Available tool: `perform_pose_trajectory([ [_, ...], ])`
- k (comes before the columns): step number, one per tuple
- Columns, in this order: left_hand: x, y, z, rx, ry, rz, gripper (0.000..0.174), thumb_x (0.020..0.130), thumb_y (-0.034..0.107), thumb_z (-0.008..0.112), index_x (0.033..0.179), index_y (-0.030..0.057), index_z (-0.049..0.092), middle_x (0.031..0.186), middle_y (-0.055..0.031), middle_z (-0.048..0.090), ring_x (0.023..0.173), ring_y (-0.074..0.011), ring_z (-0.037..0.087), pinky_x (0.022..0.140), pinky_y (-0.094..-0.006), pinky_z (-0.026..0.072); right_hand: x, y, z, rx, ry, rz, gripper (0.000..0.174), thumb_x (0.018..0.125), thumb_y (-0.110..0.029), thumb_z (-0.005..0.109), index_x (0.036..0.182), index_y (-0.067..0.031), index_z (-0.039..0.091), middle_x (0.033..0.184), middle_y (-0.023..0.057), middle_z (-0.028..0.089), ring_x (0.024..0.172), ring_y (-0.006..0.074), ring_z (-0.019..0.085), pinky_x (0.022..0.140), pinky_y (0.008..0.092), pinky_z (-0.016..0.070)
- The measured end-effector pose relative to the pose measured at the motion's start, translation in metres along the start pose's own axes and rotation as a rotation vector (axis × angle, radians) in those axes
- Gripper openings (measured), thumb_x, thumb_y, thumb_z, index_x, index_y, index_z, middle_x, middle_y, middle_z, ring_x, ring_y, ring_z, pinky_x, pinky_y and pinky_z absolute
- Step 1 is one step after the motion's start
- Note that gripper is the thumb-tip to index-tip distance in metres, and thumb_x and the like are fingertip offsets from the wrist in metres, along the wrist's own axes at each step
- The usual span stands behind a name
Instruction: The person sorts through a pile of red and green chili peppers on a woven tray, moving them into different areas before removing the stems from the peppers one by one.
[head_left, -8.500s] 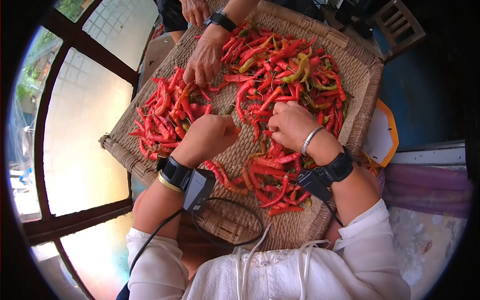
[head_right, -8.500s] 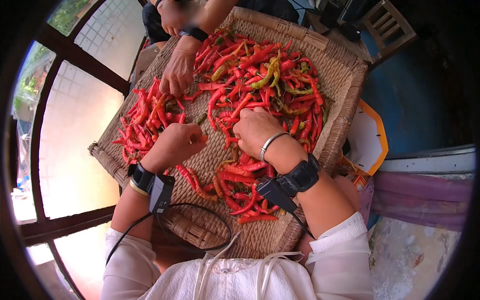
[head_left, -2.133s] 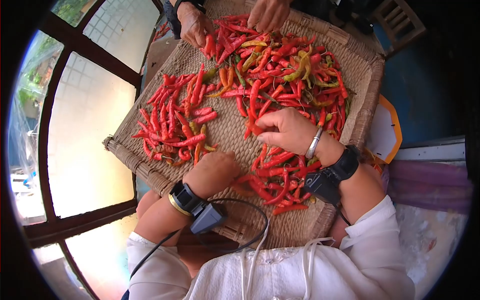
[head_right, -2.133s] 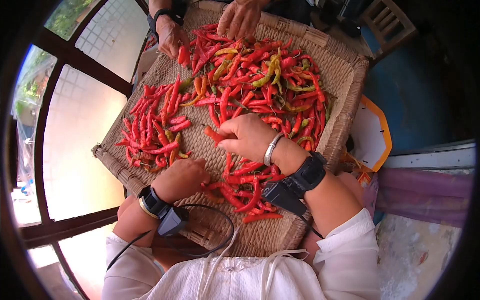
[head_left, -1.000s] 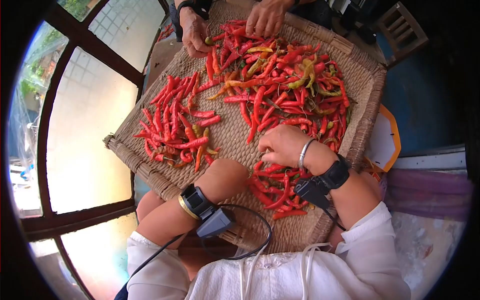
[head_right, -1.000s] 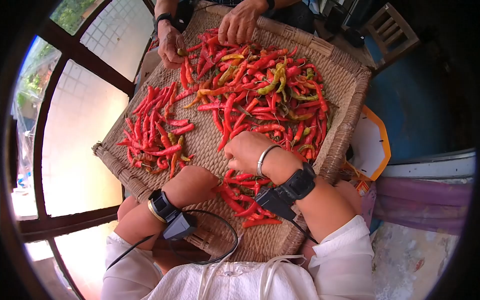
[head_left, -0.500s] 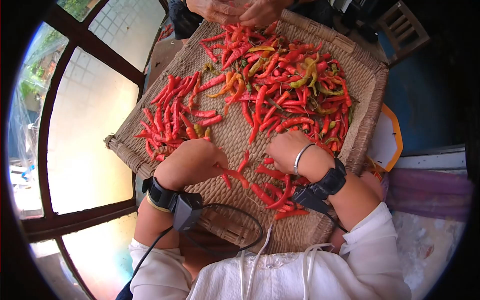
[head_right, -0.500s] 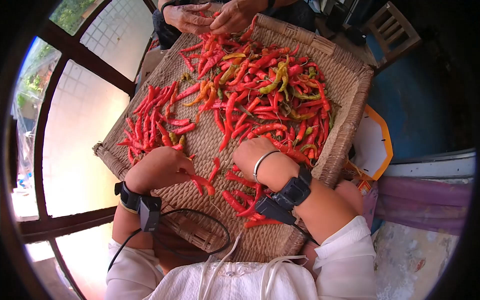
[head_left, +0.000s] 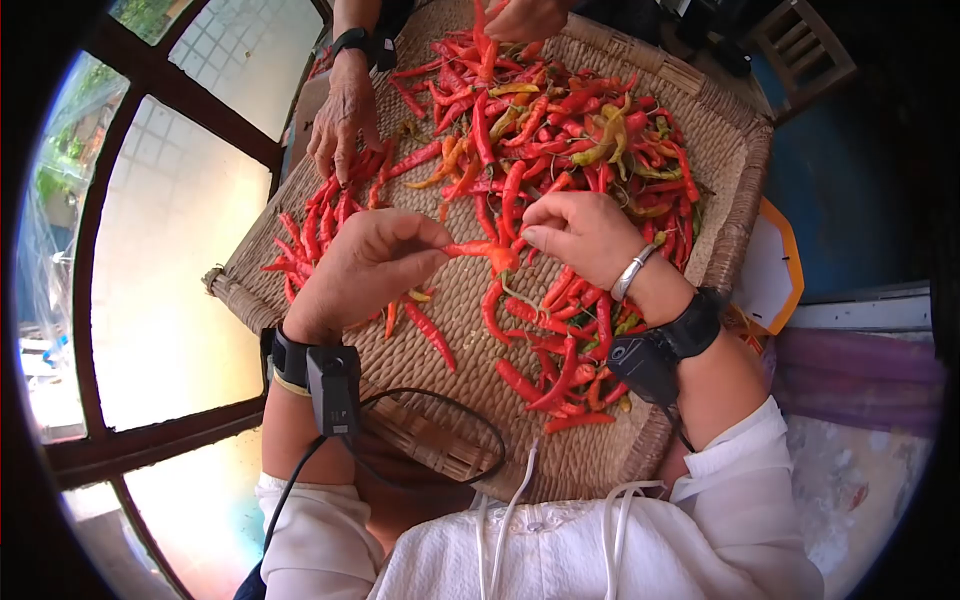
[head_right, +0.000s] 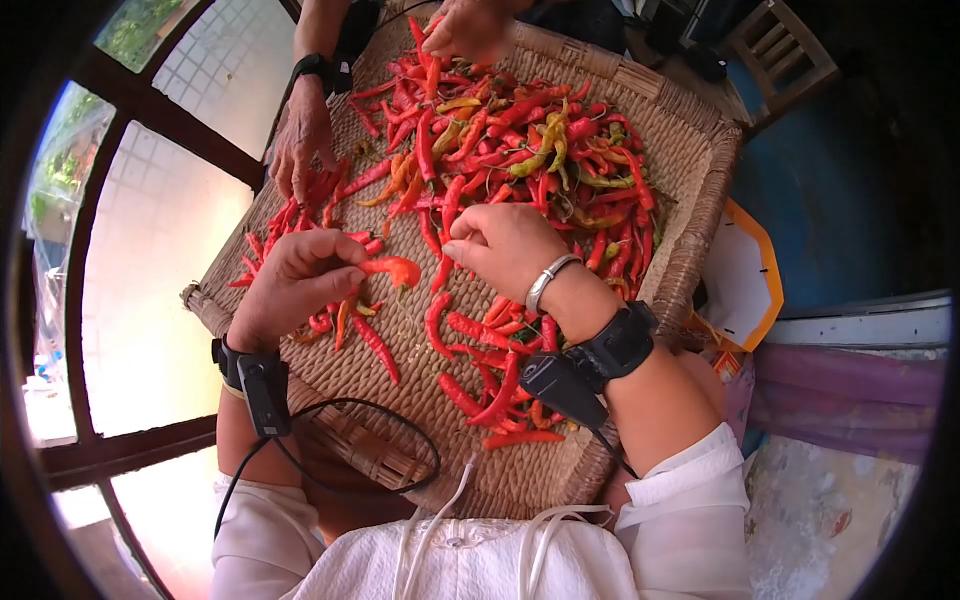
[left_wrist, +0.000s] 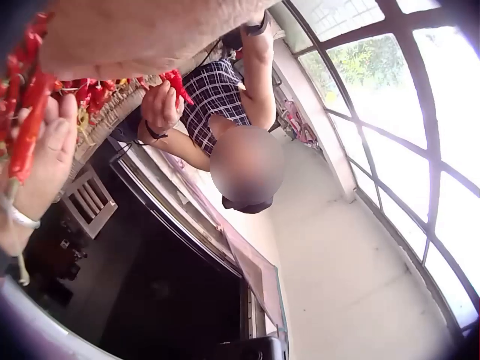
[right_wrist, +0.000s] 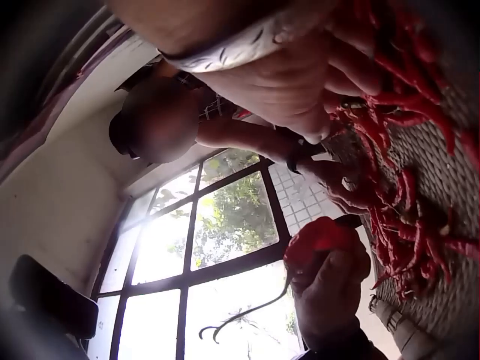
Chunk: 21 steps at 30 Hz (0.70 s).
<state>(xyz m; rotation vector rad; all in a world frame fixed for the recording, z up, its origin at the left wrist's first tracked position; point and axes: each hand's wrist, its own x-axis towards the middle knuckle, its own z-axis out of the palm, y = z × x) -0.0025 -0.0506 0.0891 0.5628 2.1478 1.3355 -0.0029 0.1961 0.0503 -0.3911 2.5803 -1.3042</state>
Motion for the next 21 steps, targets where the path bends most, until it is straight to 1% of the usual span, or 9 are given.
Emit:
perform_pose_trajectory([
  [1, 0.003, 0.001, -0.001, -0.131, 0.131, -0.007, 0.017, 0.08, 0.005, 0.064, 0.096, -0.0008, 0.061, 0.074, 0.0008, 0.058, 0.069, -0.004, 0.055, 0.061, -0.0227, 0.0459, -0.004, -0.004, 0.001, -0.261, -0.153, 0.025, 0.023, 0.077, -0.029, 0.064, 0.087, -0.0087, 0.066, 0.087, 0.0131, 0.065, 0.079, 0.0289, 0.063, 0.071, 0.04, 0.0499],
  [2, 0.005, 0.002, -0.002, -0.261, 0.263, -0.015, 0.022, 0.08, 0.006, 0.064, 0.1, -0.0006, 0.06, 0.076, 0.001, 0.059, 0.07, -0.0042, 0.055, 0.062, -0.0226, 0.0467, -0.006, -0.007, 0.007, -0.26, -0.155, 0.024, 0.023, 0.077, -0.029, 0.064, 0.087, -0.0087, 0.066, 0.087, 0.0131, 0.065, 0.079, 0.0289, 0.063, 0.071, 0.04, 0.0499],
  [3, 0.011, 0.001, 0.002, -0.341, 0.342, 0.081, 0.033, 0.078, 0.007, 0.067, 0.108, 0.0004, 0.057, 0.082, -0.0042, 0.061, 0.073, -0.0086, 0.058, 0.066, -0.0252, 0.049, -0.008, -0.009, 0.014, -0.49, -0.33, 0.034, 0.021, 0.077, -0.027, 0.063, 0.087, -0.0088, 0.067, 0.087, 0.0119, 0.066, 0.082, 0.0277, 0.063, 0.071, 0.0395, 0.05],
  [4, 0.017, -0.004, 0.007, -0.342, 0.344, 0.08, 0.033, 0.078, 0.007, 0.067, 0.108, 0.0004, 0.057, 0.082, -0.0042, 0.061, 0.073, -0.0086, 0.058, 0.066, -0.0252, 0.049, -0.011, -0.01, 0.02, -0.722, -0.505, 0.043, 0.02, 0.077, -0.025, 0.063, 0.087, -0.0089, 0.067, 0.086, 0.0108, 0.066, 0.085, 0.0265, 0.063, 0.072, 0.0389, 0.05],
  [6, 0.028, -0.012, 0.016, 0.286, 0.585, 0.254, 0.039, 0.08, 0.009, 0.066, 0.116, 0.0007, 0.053, 0.09, -0.0061, 0.06, 0.071, -0.0106, 0.055, 0.061, -0.0232, 0.0464, -0.014, -0.006, 0.035, -0.801, -0.518, 0.023, 0.021, 0.076, -0.028, 0.063, 0.085, -0.009, 0.067, 0.084, 0.0109, 0.066, 0.084, 0.0269, 0.063, 0.072, 0.0393, 0.0493],
  [7, 0.026, -0.01, 0.017, 0.424, 0.524, 0.224, 0.042, 0.078, 0.013, 0.068, 0.115, 0.0008, 0.053, 0.097, -0.0105, 0.06, 0.072, -0.014, 0.058, 0.061, -0.0259, 0.0471, -0.016, -0.004, 0.041, -0.88, -0.532, 0.002, 0.022, 0.075, -0.03, 0.063, 0.083, -0.0092, 0.067, 0.083, 0.011, 0.066, 0.083, 0.0274, 0.063, 0.072, 0.0397, 0.0486],
  [10, 0.029, -0.019, 0.029, 0.575, 0.121, 0.102, 0.022, 0.075, 0.016, 0.068, 0.092, 0.0025, 0.063, 0.076, -0.013, 0.061, 0.067, -0.0245, 0.061, 0.06, -0.0328, 0.0473, -0.016, -0.003, 0.051, -0.951, -0.529, -0.059, 0.021, 0.074, -0.028, 0.064, 0.081, -0.0096, 0.068, 0.083, 0.011, 0.066, 0.083, 0.0265, 0.063, 0.072, 0.0388, 0.049],
  [13, 0.031, -0.035, 0.05, 0.758, 0.036, 0.049, 0.019, 0.075, 0.025, 0.063, 0.079, 0.0063, 0.064, 0.07, -0.014, 0.06, 0.068, -0.0314, 0.06, 0.06, -0.04, 0.0467, -0.015, 0.002, 0.058, -0.956, -0.555, -0.063, 0.019, 0.072, -0.025, 0.063, 0.081, -0.0091, 0.068, 0.083, 0.0118, 0.066, 0.084, 0.0271, 0.063, 0.072, 0.0384, 0.0493],
  [21, 0.035, -0.04, 0.072, 0.899, -0.054, -0.126, 0.026, 0.076, 0.031, 0.059, 0.076, 0.0057, 0.064, 0.068, -0.0162, 0.059, 0.069, -0.034, 0.06, 0.06, -0.0436, 0.0477, -0.02, -0.008, 0.057, -0.896, -0.621, -0.068, 0.017, 0.075, -0.012, 0.057, 0.086, -0.0098, 0.069, 0.09, 0.0109, 0.067, 0.087, 0.0255, 0.064, 0.072, 0.0358, 0.0506],
])
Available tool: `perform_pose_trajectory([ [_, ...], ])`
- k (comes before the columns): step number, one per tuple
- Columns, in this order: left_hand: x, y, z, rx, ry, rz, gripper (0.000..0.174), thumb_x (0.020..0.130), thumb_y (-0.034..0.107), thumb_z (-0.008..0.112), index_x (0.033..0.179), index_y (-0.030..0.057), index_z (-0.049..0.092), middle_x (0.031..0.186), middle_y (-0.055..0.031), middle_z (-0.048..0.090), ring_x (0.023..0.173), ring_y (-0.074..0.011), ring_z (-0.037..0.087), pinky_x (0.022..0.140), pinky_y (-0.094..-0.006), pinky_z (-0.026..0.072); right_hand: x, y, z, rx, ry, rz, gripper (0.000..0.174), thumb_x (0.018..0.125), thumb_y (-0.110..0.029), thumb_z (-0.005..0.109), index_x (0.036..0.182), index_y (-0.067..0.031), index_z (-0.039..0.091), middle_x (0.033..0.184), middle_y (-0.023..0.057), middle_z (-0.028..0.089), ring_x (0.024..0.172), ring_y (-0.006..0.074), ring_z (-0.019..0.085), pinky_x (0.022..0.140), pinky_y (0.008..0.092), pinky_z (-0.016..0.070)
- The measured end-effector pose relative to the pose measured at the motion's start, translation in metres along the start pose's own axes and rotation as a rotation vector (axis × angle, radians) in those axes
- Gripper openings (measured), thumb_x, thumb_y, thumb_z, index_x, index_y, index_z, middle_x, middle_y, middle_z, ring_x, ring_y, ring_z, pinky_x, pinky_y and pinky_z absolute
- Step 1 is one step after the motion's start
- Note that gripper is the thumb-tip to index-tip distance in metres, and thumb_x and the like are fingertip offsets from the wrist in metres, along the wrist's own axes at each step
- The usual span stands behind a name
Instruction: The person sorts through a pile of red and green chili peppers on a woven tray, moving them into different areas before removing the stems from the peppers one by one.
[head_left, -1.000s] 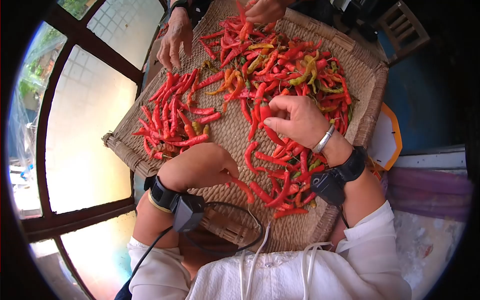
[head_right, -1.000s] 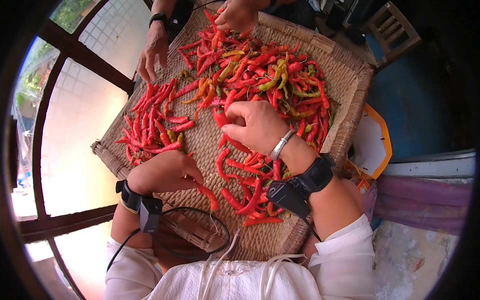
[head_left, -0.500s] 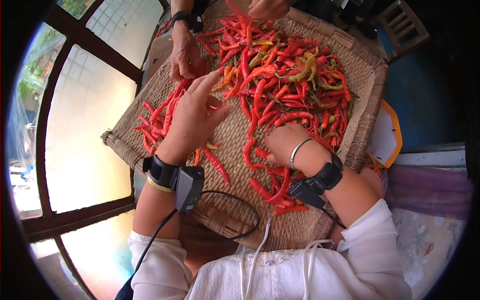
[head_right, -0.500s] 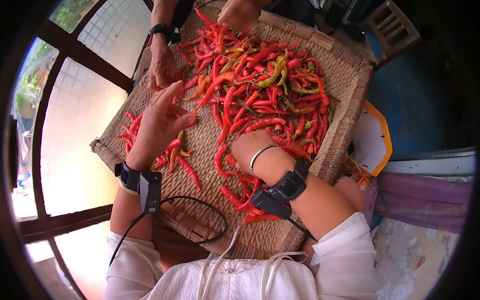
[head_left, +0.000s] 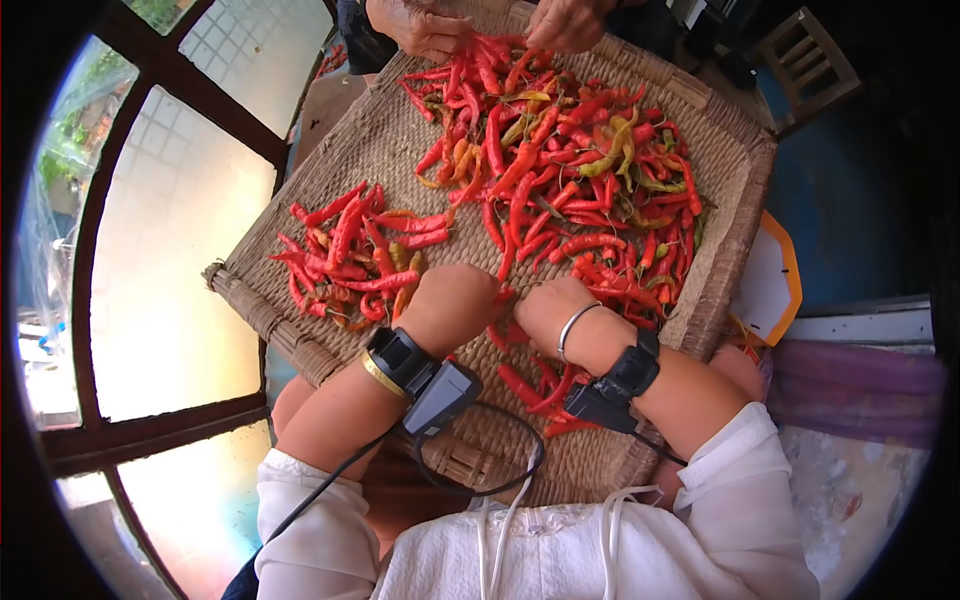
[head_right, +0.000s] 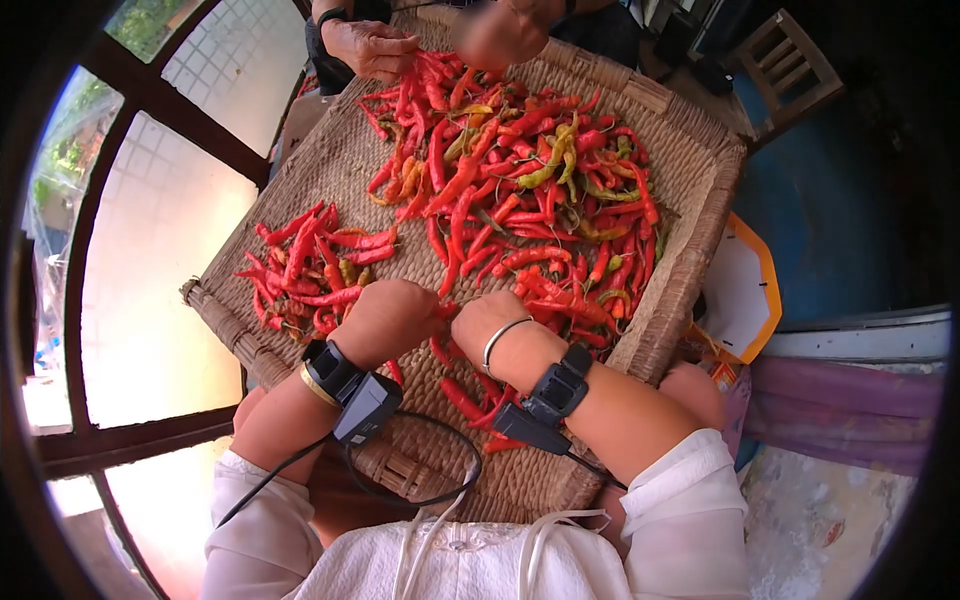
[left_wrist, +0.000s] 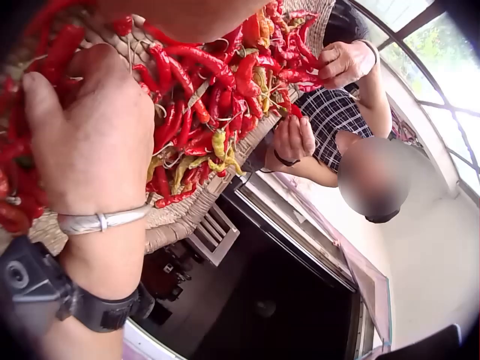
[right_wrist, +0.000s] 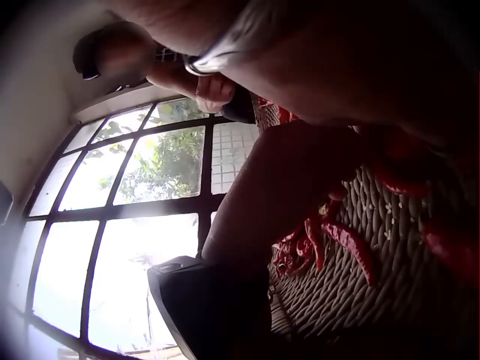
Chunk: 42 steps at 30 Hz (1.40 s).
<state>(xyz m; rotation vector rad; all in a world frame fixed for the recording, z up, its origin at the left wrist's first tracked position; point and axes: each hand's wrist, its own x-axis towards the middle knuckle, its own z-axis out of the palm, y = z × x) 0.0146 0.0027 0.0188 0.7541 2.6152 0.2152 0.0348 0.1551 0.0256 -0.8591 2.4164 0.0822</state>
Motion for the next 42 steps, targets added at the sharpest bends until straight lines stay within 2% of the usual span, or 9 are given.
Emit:
perform_pose_trajectory([
  [7, 0.001, 0.001, 0.005, -0.039, 0.069, 0.004, 0.03, 0.075, 0.035, 0.062, 0.075, 0.0056, 0.063, 0.067, -0.0149, 0.06, 0.067, -0.0331, 0.061, 0.059, -0.0427, 0.0479, -0.015, 0.03, -0.032, 0.068, -0.001, -0.028, 0.019, 0.072, -0.016, 0.062, 0.088, -0.0064, 0.066, 0.084, 0.0119, 0.066, 0.082, 0.0286, 0.063, 0.071, 0.0405, 0.0501],
  [9, 0.002, 0.001, 0.008, -0.042, 0.033, -0.027, 0.029, 0.075, 0.035, 0.062, 0.075, 0.006, 0.064, 0.067, -0.0142, 0.06, 0.067, -0.0329, 0.061, 0.058, -0.0428, 0.0478, -0.023, 0.05, -0.044, 0.403, 0.223, -0.008, 0.022, 0.07, -0.02, 0.065, 0.086, -0.006, 0.065, 0.081, 0.0132, 0.064, 0.075, 0.0304, 0.062, 0.069, 0.0422, 0.0496],
  [14, 0.0, 0.0, 0.01, -0.021, -0.011, 0.031, 0.039, 0.08, 0.044, 0.056, 0.074, 0.0067, 0.065, 0.066, -0.014, 0.06, 0.065, -0.0331, 0.06, 0.058, -0.042, 0.0475, -0.016, 0.054, -0.043, 1.42, 0.973, 0.164, 0.027, 0.082, -0.011, 0.061, 0.104, 0.0041, 0.057, 0.069, 0.0039, 0.061, 0.061, 0.0087, 0.057, 0.057, 0.0238, 0.0476],
  [26, -0.012, -0.04, -0.066, -0.621, 0.03, 0.194, 0.019, 0.075, 0.021, 0.067, 0.075, 0.002, 0.063, 0.062, -0.0075, 0.059, 0.058, -0.0167, 0.057, 0.055, -0.0296, 0.0439, -0.012, 0.025, -0.012, 0.211, -0.011, 0.035, 0.022, 0.075, -0.023, 0.06, 0.09, -0.0075, 0.063, 0.089, 0.0131, 0.063, 0.089, 0.0315, 0.06, 0.077, 0.0435, 0.0463],
  [29, -0.002, -0.039, -0.053, -0.942, 0.244, 0.049, 0.018, 0.077, 0.016, 0.068, 0.084, 0.0005, 0.062, 0.065, -0.0061, 0.057, 0.062, -0.013, 0.056, 0.056, -0.0271, 0.0436, -0.007, 0.006, 0.003, 0.221, -0.035, -0.124, 0.024, 0.076, -0.023, 0.061, 0.094, -0.0075, 0.061, 0.092, 0.0141, 0.062, 0.092, 0.0324, 0.059, 0.079, 0.0436, 0.0457],
  [31, 0.006, -0.027, -0.045, -1.093, 0.726, 0.16, 0.023, 0.078, 0.013, 0.068, 0.095, 0.0006, 0.059, 0.068, -0.0053, 0.056, 0.066, -0.01, 0.053, 0.057, -0.0251, 0.0435, -0.005, -0.007, 0.01, 0.218, -0.022, -0.206, 0.026, 0.076, -0.022, 0.061, 0.097, -0.0078, 0.06, 0.093, 0.0147, 0.061, 0.093, 0.0328, 0.058, 0.079, 0.0436, 0.0455],
  [33, -0.007, -0.027, -0.053, -0.821, 0.643, 0.129, 0.031, 0.077, 0.017, 0.067, 0.103, 0.0022, 0.056, 0.075, -0.0091, 0.059, 0.07, -0.0162, 0.059, 0.059, -0.0295, 0.0469, -0.005, -0.015, 0.013, 0.198, -0.054, -0.256, 0.032, 0.076, -0.021, 0.063, 0.104, -0.0083, 0.056, 0.095, 0.016, 0.06, 0.095, 0.0328, 0.058, 0.081, 0.0433, 0.045],
  [37, -0.029, -0.03, -0.033, 0.011, -0.046, 0.093, 0.022, 0.073, 0.025, 0.06, 0.088, 0.0093, 0.062, 0.075, -0.0127, 0.06, 0.074, -0.0316, 0.059, 0.063, -0.0417, 0.0472, -0.01, -0.014, 0.007, 0.185, -0.053, -0.2, 0.034, 0.074, -0.02, 0.065, 0.104, -0.0075, 0.055, 0.086, 0.0151, 0.062, 0.088, 0.0338, 0.06, 0.075, 0.0431, 0.0481],
  [42, -0.051, -0.026, -0.021, 0.169, -0.073, 0.106, 0.012, 0.071, 0.012, 0.055, 0.071, 0.0076, 0.066, 0.07, -0.01, 0.064, 0.07, -0.0262, 0.065, 0.055, -0.0389, 0.0501, 0.001, -0.013, 0.021, 0.107, 0.055, -0.165, 0.022, 0.072, -0.014, 0.061, 0.093, -0.0068, 0.057, 0.082, 0.0148, 0.063, 0.083, 0.0338, 0.062, 0.068, 0.0421, 0.0497],
])
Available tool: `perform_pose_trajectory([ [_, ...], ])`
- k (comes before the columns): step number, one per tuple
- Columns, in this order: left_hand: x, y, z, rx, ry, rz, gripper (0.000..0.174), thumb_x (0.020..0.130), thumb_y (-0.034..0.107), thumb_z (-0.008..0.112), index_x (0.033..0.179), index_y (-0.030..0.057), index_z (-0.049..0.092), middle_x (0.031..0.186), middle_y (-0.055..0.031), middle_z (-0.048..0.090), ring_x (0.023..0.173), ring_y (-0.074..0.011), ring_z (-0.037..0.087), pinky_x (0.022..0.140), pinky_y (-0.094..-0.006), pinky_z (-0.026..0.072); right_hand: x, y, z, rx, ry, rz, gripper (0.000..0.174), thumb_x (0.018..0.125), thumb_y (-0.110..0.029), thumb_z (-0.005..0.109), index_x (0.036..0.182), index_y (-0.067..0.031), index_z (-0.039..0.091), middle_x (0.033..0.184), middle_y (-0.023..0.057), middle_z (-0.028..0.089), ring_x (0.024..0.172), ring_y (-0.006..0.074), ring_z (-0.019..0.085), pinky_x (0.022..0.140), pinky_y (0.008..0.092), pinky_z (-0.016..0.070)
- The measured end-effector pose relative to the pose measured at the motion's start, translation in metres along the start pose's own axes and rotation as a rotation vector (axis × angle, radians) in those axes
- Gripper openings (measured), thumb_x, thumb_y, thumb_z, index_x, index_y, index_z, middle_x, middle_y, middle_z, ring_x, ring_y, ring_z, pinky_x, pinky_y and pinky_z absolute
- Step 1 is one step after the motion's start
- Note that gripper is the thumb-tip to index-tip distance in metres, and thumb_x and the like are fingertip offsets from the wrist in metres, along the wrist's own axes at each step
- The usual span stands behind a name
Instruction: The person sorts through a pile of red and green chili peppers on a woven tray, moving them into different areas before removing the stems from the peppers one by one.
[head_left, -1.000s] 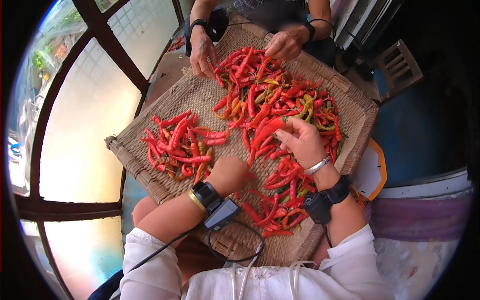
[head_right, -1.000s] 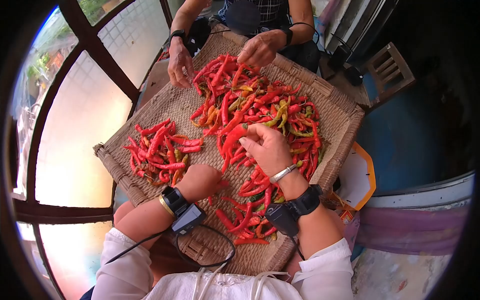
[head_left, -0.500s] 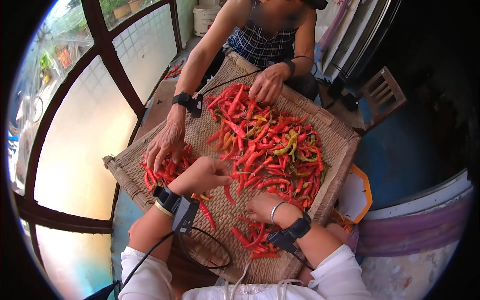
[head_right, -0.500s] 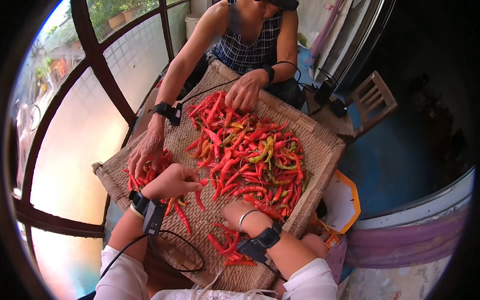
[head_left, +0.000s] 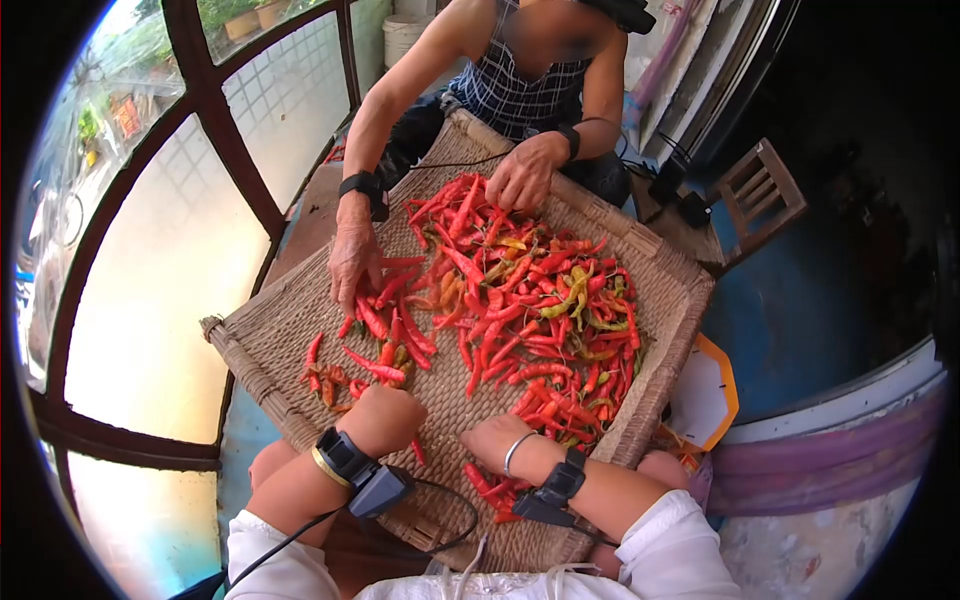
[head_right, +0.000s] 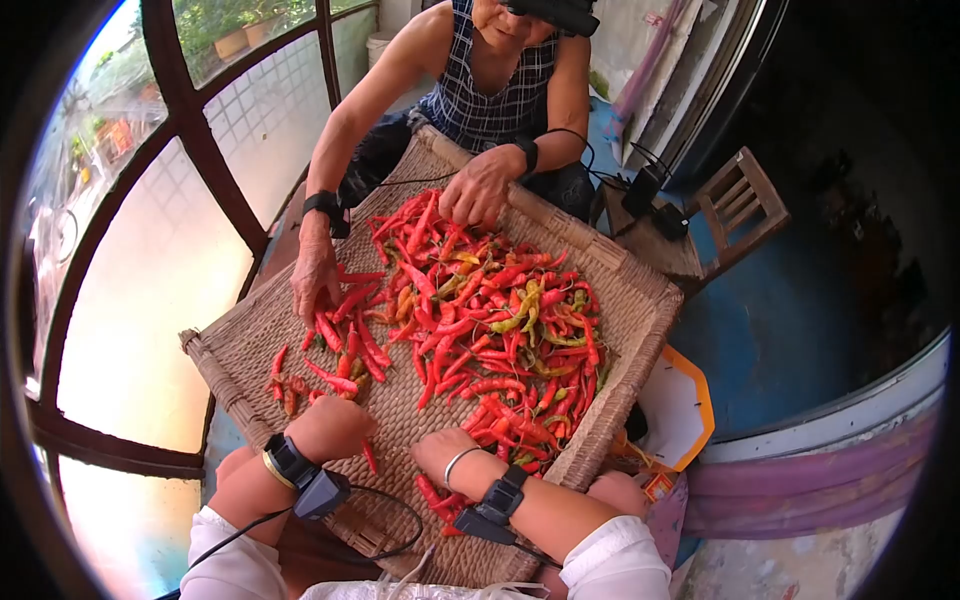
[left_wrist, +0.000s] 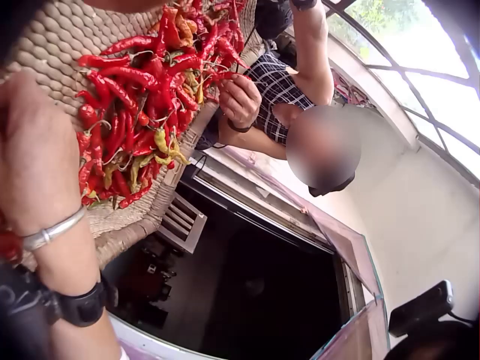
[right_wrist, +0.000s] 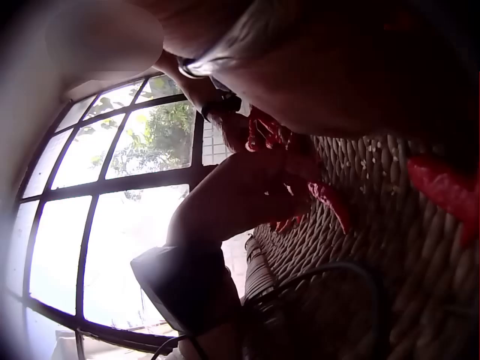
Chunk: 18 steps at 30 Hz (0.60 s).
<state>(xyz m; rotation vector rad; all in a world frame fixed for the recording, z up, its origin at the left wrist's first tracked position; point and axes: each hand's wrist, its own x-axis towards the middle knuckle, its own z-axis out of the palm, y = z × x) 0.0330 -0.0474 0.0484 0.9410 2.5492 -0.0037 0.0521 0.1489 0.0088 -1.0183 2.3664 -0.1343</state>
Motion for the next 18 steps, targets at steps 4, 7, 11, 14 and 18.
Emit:
perform_pose_trajectory([
  [4, 0.005, 0.004, 0.012, 0.016, -0.027, -0.017, 0.012, 0.072, 0.011, 0.055, 0.071, 0.0063, 0.066, 0.072, -0.0106, 0.064, 0.071, -0.0269, 0.065, 0.055, -0.0375, 0.0504, 0.003, 0.001, 0.008, -0.035, 0.049, -0.013, 0.015, 0.07, -0.009, 0.058, 0.084, -0.0065, 0.059, 0.082, 0.0152, 0.063, 0.081, 0.0334, 0.062, 0.066, 0.0428, 0.0491],
  [7, 0.008, 0.004, 0.018, 0.042, -0.08, -0.032, 0.014, 0.07, 0.017, 0.055, 0.071, 0.0068, 0.065, 0.068, -0.0112, 0.062, 0.067, -0.0286, 0.063, 0.054, -0.0386, 0.0491, -0.001, 0.001, -0.005, 0.015, 0.102, 0.006, 0.016, 0.071, -0.01, 0.057, 0.086, -0.0077, 0.059, 0.082, 0.0143, 0.063, 0.079, 0.0324, 0.062, 0.067, 0.0419, 0.0488],
  [11, 0.003, 0.0, 0.007, 0.058, 0.002, -0.161, 0.014, 0.072, 0.015, 0.054, 0.07, 0.0086, 0.066, 0.067, -0.0091, 0.063, 0.065, -0.026, 0.064, 0.053, -0.0381, 0.0497, -0.005, 0.014, -0.024, 0.384, 0.254, 0.077, 0.018, 0.071, -0.009, 0.055, 0.087, -0.0115, 0.059, 0.079, 0.0115, 0.063, 0.081, 0.0298, 0.061, 0.071, 0.0413, 0.047],
  [14, 0.002, -0.004, 0.01, 0.038, 0.037, -0.223, 0.014, 0.072, 0.016, 0.055, 0.071, 0.0066, 0.066, 0.068, -0.0094, 0.063, 0.066, -0.0261, 0.064, 0.054, -0.0366, 0.0503, -0.009, 0.03, -0.037, 0.863, 0.564, 0.053, 0.014, 0.072, -0.007, 0.061, 0.086, -0.006, 0.061, 0.067, 0.0071, 0.061, 0.062, 0.0167, 0.061, 0.058, 0.0287, 0.0481],
  [18, 0.004, -0.003, 0.011, 0.058, -0.003, -0.216, 0.015, 0.071, 0.018, 0.058, 0.072, 0.0059, 0.066, 0.068, -0.0103, 0.063, 0.067, -0.0263, 0.064, 0.055, -0.037, 0.0503, -0.012, 0.045, -0.054, 1.126, 0.83, 0.106, 0.01, 0.076, -0.003, 0.061, 0.087, -0.003, 0.06, 0.074, 0.0006, 0.061, 0.066, 0.0062, 0.057, 0.06, 0.0226, 0.0473],
])
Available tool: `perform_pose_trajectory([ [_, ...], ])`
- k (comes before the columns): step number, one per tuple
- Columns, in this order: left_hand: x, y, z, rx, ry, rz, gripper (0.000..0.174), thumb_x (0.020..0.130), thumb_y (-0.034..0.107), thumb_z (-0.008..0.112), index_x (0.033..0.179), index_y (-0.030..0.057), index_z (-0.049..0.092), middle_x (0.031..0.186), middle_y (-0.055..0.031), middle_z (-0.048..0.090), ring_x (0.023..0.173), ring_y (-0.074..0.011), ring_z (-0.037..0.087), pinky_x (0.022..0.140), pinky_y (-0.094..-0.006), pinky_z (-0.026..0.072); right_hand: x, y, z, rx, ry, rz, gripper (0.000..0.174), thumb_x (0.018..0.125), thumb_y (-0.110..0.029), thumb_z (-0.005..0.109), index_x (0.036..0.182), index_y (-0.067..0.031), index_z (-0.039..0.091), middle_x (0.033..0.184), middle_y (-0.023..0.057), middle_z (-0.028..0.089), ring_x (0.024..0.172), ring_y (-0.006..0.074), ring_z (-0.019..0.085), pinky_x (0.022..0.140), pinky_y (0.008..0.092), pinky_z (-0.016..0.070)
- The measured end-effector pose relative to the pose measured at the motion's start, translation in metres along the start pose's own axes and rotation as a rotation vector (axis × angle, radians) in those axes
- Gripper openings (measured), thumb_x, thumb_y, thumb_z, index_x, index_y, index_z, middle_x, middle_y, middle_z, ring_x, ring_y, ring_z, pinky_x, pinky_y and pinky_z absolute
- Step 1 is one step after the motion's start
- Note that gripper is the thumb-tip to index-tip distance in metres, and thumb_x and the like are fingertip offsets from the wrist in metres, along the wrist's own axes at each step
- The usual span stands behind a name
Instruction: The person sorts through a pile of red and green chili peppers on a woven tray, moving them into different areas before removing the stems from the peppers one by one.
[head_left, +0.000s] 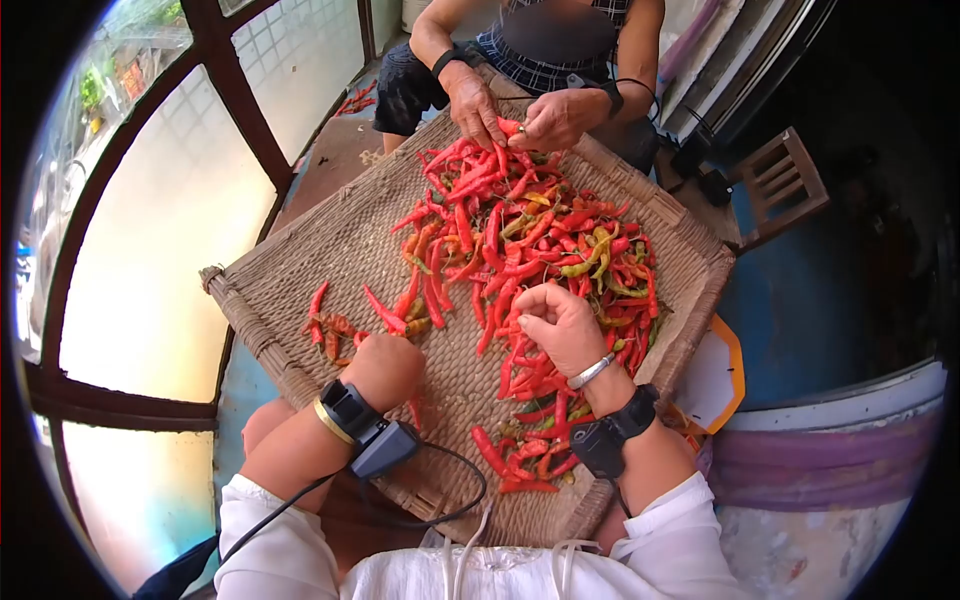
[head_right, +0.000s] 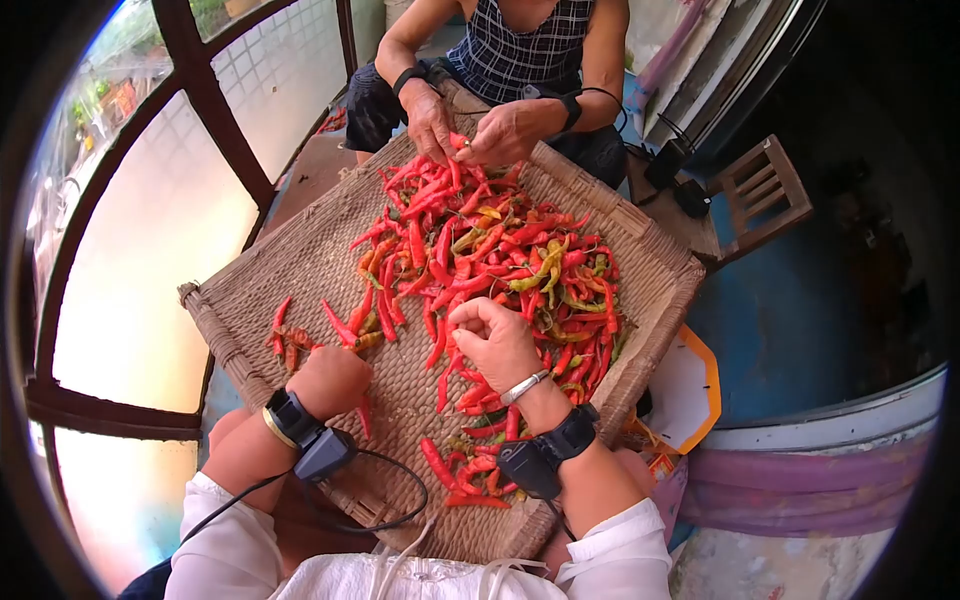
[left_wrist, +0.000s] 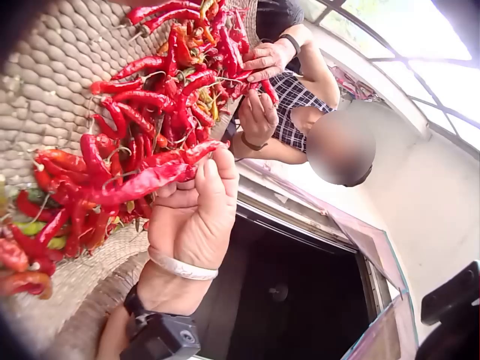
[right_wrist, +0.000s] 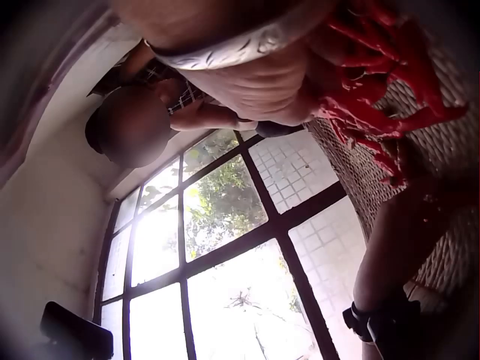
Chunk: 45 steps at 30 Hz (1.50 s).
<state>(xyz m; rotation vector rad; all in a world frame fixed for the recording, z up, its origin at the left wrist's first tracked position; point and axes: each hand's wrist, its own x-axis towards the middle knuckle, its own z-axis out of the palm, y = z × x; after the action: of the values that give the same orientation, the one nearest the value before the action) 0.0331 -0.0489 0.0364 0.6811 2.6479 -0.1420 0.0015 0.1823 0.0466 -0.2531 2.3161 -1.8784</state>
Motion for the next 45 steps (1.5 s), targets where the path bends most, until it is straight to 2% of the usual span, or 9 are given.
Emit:
perform_pose_trajectory([
  [9, 0.004, -0.001, 0.006, -0.05, 0.023, -0.043, 0.016, 0.069, 0.019, 0.058, 0.068, 0.0056, 0.066, 0.069, -0.0114, 0.063, 0.066, -0.028, 0.063, 0.056, -0.0385, 0.0499, 0.002, -0.008, -0.021, -0.069, -0.147, 0.119, 0.012, 0.077, -0.002, 0.06, 0.089, -0.0023, 0.062, 0.077, 0.0002, 0.06, 0.068, 0.0063, 0.055, 0.062, 0.0217, 0.046],
  [14, 0.006, -0.001, 0.003, -0.036, 0.158, 0.019, 0.011, 0.07, 0.012, 0.056, 0.068, 0.0056, 0.065, 0.063, -0.0097, 0.061, 0.061, -0.0266, 0.063, 0.05, -0.0376, 0.0489, 0.011, -0.02, -0.021, 0.496, 0.213, -0.017, 0.017, 0.081, -0.004, 0.061, 0.098, -0.0029, 0.059, 0.08, 0.0009, 0.061, 0.074, 0.0088, 0.058, 0.061, 0.0208, 0.0482],
  [17, 0.013, 0.001, -0.009, -0.022, 0.266, 0.046, 0.009, 0.071, 0.01, 0.056, 0.073, 0.0058, 0.064, 0.064, -0.0092, 0.06, 0.062, -0.027, 0.063, 0.05, -0.0374, 0.0486, 0.012, -0.019, -0.017, 0.424, 0.353, 0.01, 0.021, 0.079, -0.007, 0.063, 0.1, -0.0038, 0.059, 0.08, 0.004, 0.062, 0.075, 0.0162, 0.062, 0.062, 0.0274, 0.0507],
  [19, 0.016, -0.003, -0.014, -0.036, 0.292, -0.003, 0.01, 0.072, 0.011, 0.057, 0.076, 0.0064, 0.064, 0.068, -0.0099, 0.06, 0.066, -0.0265, 0.063, 0.053, -0.0369, 0.0488, 0.006, -0.008, -0.019, -0.583, -0.063, 0.021, 0.024, 0.076, -0.015, 0.066, 0.097, -0.0044, 0.06, 0.084, 0.0088, 0.063, 0.078, 0.025, 0.063, 0.067, 0.0351, 0.0518],
  [21, 0.017, -0.006, -0.019, -0.049, 0.314, -0.051, 0.01, 0.073, 0.011, 0.057, 0.08, 0.0069, 0.064, 0.073, -0.0106, 0.06, 0.069, -0.0261, 0.063, 0.055, -0.0365, 0.0489, -0.004, -0.003, -0.004, -1.051, -0.28, -0.102, 0.026, 0.074, -0.02, 0.066, 0.094, -0.0052, 0.062, 0.09, 0.0119, 0.063, 0.081, 0.029, 0.062, 0.072, 0.0388, 0.0514],
  [24, 0.019, -0.011, -0.022, -0.03, 0.246, -0.193, 0.013, 0.08, 0.017, 0.056, 0.087, 0.0095, 0.063, 0.091, -0.0114, 0.057, 0.08, -0.0247, 0.061, 0.062, -0.0363, 0.0491, -0.011, 0.015, 0.018, -1.245, -0.488, -0.019, 0.025, 0.074, -0.024, 0.066, 0.091, -0.006, 0.063, 0.089, 0.0123, 0.063, 0.084, 0.0283, 0.063, 0.072, 0.0387, 0.0515],
  [37, 0.043, -0.013, 0.001, -0.087, 0.296, -0.207, 0.022, 0.069, 0.026, 0.065, 0.078, 0.0052, 0.064, 0.084, -0.0113, 0.057, 0.076, -0.0265, 0.061, 0.061, -0.0381, 0.0477, -0.006, 0.036, 0.025, -1.27, -0.541, -0.002, 0.018, 0.076, -0.024, 0.062, 0.082, -0.007, 0.062, 0.085, 0.0101, 0.061, 0.081, 0.0274, 0.062, 0.071, 0.0405, 0.0505],
  [43, 0.047, -0.01, 0.002, -0.046, 0.293, -0.264, 0.013, 0.071, 0.016, 0.061, 0.079, 0.0065, 0.066, 0.085, -0.012, 0.059, 0.074, -0.0261, 0.062, 0.06, -0.0377, 0.049, -0.008, 0.026, 0.029, -1.318, -0.525, -0.033, 0.015, 0.077, -0.015, 0.058, 0.088, -0.0072, 0.065, 0.086, 0.0128, 0.062, 0.084, 0.0272, 0.063, 0.072, 0.0387, 0.0512],
  [45, 0.043, -0.009, -0.001, 0.045, 0.28, -0.186, 0.013, 0.075, 0.012, 0.056, 0.077, 0.0036, 0.066, 0.082, -0.0113, 0.062, 0.069, -0.0243, 0.064, 0.056, -0.0355, 0.0505, -0.001, 0.012, 0.017, -1.053, -0.402, -0.071, 0.012, 0.076, -0.013, 0.057, 0.085, -0.0071, 0.064, 0.083, 0.0136, 0.062, 0.08, 0.0281, 0.062, 0.07, 0.0386, 0.0507],
])
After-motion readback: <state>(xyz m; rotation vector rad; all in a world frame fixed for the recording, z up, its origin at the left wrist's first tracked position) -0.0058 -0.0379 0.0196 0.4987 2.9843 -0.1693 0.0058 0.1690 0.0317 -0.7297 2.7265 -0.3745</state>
